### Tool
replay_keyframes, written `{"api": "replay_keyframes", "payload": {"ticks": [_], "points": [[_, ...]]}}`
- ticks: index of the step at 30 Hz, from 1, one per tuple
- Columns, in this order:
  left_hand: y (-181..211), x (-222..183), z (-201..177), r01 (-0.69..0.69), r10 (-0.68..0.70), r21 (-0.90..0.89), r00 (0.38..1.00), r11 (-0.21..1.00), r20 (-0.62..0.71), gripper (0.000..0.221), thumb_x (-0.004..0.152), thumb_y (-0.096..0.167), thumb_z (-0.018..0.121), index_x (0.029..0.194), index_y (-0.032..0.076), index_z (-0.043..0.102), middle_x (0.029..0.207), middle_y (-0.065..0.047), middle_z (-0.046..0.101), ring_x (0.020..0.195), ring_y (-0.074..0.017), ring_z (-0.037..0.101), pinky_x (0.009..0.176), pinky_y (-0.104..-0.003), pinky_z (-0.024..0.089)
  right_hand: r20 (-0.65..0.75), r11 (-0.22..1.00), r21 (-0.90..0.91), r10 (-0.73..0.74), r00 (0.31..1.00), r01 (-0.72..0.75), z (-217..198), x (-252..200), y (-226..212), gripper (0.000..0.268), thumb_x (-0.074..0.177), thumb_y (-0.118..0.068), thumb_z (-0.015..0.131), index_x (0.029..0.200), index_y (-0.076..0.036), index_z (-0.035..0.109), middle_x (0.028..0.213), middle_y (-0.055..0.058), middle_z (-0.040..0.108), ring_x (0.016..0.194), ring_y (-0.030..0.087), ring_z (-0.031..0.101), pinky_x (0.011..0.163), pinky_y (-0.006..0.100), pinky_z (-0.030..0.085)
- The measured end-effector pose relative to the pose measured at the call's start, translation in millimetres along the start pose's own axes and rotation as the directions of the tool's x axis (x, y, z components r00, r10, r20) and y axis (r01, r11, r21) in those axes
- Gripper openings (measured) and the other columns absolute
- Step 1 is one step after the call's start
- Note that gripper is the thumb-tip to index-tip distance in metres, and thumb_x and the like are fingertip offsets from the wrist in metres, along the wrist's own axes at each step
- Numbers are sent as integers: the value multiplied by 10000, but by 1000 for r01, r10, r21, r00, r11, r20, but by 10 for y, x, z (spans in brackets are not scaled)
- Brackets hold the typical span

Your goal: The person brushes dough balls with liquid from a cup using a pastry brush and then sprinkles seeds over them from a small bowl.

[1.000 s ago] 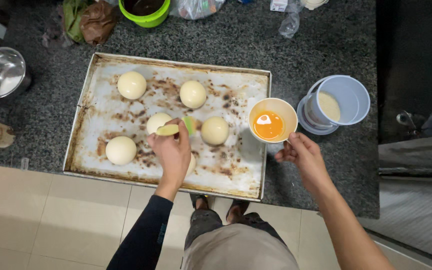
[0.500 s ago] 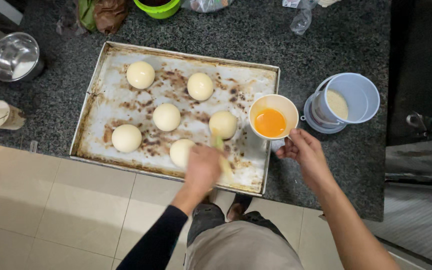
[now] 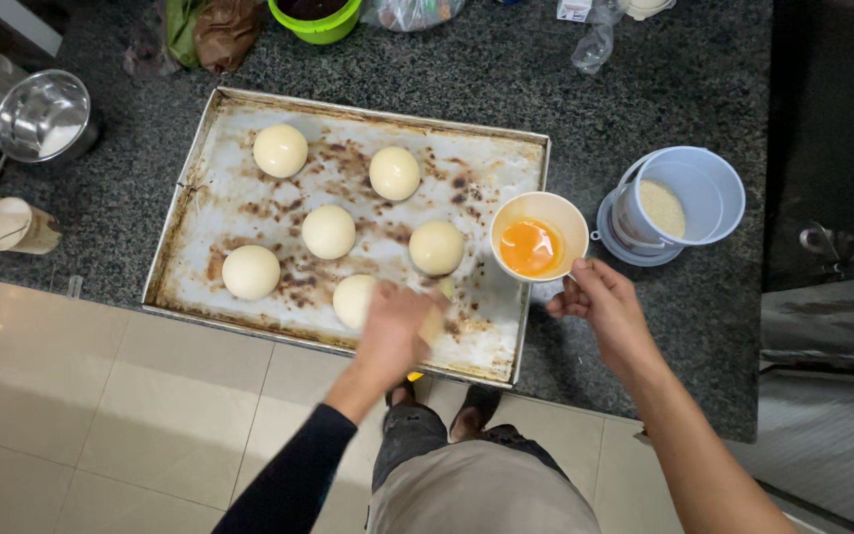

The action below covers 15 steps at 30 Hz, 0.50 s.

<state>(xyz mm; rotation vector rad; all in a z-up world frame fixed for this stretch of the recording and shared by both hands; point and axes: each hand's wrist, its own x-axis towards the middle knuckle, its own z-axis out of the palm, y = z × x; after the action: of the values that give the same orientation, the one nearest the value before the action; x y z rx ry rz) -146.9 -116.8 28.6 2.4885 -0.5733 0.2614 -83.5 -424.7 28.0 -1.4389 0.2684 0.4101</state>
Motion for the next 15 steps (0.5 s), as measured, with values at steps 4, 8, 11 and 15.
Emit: {"api": "replay_keyframes", "payload": {"ticks": [4,8,11,15], "points": [[-304,455,-284,474,-531,-241,774,847,-344,147,1006,182,669,988,62,752,913,-129,753,820,-272,686,789,-379,479,-2,1000,10,3,1000,-2,-23,-52,-13,317,1052,-339,529,869,-85,579,749,25,592,707,183,689,690,349,565],[-216,605,-174,166,-136,148,971,975,-195,96,872,156,720,912,72,743,877,-130,720,845,-319,656,787,-446,419,-10,1000,-19,-13,1000,13,-16,-83,-32,335,1060,-345,529,864,-76,571,755,31,608,718,180,693,699,345,569],[51,341,-125,-202,188,251,979,947,79,198,803,129,723,993,75,741,773,-85,630,785,-296,620,789,-451,415,-25,1000,17,-9,1000,9,-63,-91,-33,335,1055,-347,529,869,-73,583,756,29,611,714,185,695,700,338,568],[46,496,-238,-137,135,100,990,985,34,262,663,81,684,917,116,744,727,-51,637,757,-278,627,766,-483,401,-35,999,33,-8,999,9,-103,-128,-4,323,1056,-343,527,880,-78,579,766,18,596,724,184,697,702,333,558]]}}
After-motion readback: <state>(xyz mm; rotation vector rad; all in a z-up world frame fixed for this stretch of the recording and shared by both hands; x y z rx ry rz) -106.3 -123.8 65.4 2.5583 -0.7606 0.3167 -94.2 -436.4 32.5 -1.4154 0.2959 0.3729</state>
